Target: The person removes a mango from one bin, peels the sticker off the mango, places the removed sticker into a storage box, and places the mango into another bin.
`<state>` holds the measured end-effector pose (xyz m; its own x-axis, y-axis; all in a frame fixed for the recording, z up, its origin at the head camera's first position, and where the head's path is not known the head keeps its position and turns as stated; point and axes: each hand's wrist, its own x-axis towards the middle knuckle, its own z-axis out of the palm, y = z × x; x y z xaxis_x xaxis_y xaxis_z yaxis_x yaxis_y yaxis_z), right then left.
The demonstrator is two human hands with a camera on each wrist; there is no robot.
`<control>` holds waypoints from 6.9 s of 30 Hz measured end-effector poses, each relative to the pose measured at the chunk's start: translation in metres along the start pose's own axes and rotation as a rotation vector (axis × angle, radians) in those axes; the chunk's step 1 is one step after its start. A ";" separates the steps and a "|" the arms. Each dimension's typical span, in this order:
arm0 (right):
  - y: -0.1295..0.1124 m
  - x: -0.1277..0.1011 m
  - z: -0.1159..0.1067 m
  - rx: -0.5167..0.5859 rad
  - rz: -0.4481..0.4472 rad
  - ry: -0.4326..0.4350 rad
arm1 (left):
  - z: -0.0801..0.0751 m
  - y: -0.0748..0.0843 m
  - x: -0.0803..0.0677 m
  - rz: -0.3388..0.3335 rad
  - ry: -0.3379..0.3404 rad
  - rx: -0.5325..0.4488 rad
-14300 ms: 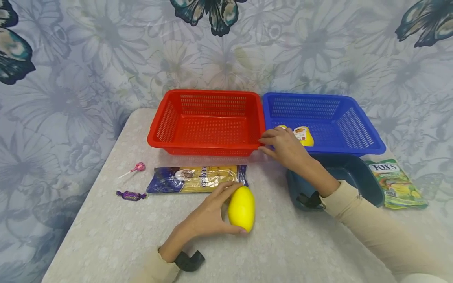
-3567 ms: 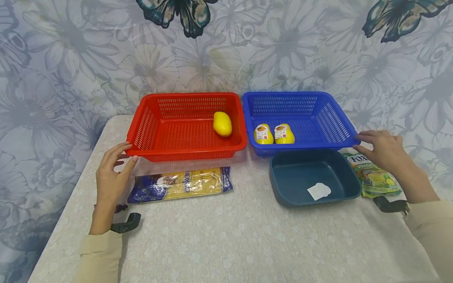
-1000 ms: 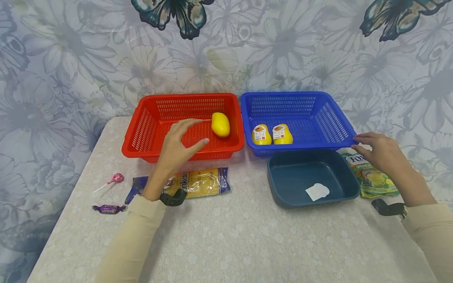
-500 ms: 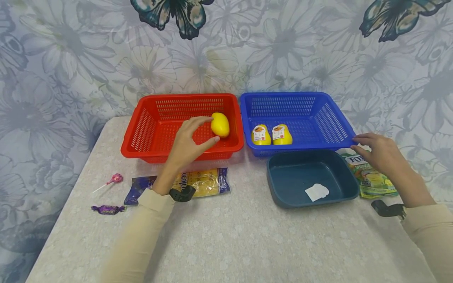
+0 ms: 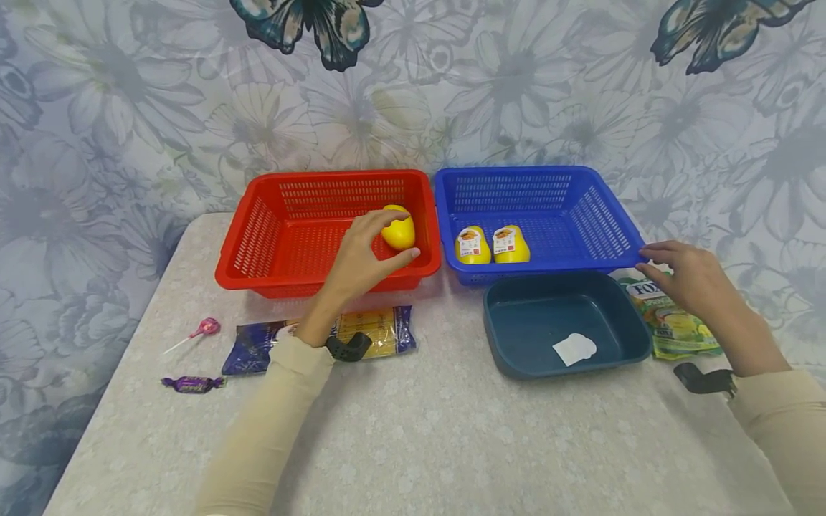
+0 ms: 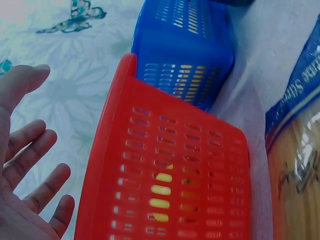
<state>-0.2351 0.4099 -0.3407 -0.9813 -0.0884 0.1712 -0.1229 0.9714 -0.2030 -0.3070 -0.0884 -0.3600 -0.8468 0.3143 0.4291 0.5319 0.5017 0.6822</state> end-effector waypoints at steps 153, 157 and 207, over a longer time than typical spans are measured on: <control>0.006 -0.003 0.012 0.013 -0.103 0.171 | 0.131 0.071 0.122 -0.092 -0.545 0.482; 0.006 -0.004 0.011 0.014 -0.090 0.162 | 0.124 0.077 0.120 -0.082 -0.544 0.483; 0.000 -0.008 0.014 -0.005 -0.141 0.190 | 0.037 0.098 0.022 0.142 -0.404 0.367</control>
<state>-0.2296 0.4073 -0.3555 -0.9089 -0.1812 0.3756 -0.2558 0.9536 -0.1590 -0.2738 -0.0030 -0.3055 -0.7381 0.6469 0.1916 0.6669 0.6565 0.3524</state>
